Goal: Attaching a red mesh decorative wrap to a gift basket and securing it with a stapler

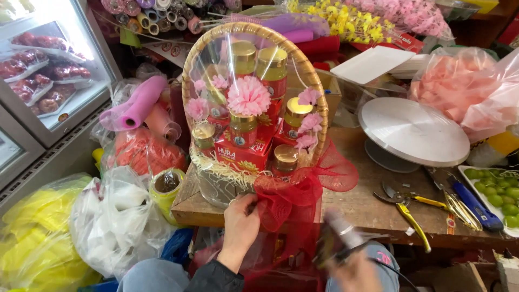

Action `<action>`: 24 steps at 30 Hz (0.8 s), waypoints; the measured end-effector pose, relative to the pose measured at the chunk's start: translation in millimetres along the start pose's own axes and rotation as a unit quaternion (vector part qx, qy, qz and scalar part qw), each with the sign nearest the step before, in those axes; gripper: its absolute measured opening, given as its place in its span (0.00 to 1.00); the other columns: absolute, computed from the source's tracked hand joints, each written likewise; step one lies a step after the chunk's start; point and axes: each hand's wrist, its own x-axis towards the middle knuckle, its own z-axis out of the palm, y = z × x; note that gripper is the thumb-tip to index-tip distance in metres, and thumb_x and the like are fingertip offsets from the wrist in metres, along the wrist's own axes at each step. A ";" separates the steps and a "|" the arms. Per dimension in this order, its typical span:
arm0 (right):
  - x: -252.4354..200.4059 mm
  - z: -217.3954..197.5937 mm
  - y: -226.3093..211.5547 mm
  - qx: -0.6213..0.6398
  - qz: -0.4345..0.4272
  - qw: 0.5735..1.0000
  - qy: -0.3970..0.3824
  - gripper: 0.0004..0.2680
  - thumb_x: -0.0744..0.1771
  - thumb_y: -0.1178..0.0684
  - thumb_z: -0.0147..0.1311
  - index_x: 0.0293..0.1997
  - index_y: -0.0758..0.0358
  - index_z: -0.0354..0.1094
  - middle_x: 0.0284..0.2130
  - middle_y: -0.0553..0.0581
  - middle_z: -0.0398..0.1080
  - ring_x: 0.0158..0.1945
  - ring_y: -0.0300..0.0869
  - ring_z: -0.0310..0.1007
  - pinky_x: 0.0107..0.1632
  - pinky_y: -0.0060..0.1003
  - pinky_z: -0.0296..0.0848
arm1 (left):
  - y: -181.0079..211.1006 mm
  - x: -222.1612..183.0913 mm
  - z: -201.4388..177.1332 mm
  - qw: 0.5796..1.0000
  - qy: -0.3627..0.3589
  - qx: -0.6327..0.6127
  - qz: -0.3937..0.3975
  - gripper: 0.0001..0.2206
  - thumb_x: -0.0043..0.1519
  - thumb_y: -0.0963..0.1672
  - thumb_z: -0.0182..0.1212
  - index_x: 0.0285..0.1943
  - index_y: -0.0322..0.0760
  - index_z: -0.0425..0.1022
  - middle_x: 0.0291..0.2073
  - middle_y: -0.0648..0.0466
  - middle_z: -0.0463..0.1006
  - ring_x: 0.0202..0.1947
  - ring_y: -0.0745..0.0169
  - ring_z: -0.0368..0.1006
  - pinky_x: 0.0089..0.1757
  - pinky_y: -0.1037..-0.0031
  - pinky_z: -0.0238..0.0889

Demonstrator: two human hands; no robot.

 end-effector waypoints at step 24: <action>-9.1 142.2 -32.2 -0.159 -0.058 0.985 0.025 0.19 0.65 0.44 0.59 0.61 0.56 0.65 0.39 0.55 0.80 0.39 0.51 0.80 0.43 0.45 0.74 | -4.2 -12.6 0.8 0.991 0.033 -0.025 0.126 0.05 0.64 0.45 0.65 0.44 0.43 0.79 0.36 0.57 0.86 0.34 0.63 0.80 0.39 0.72 0.75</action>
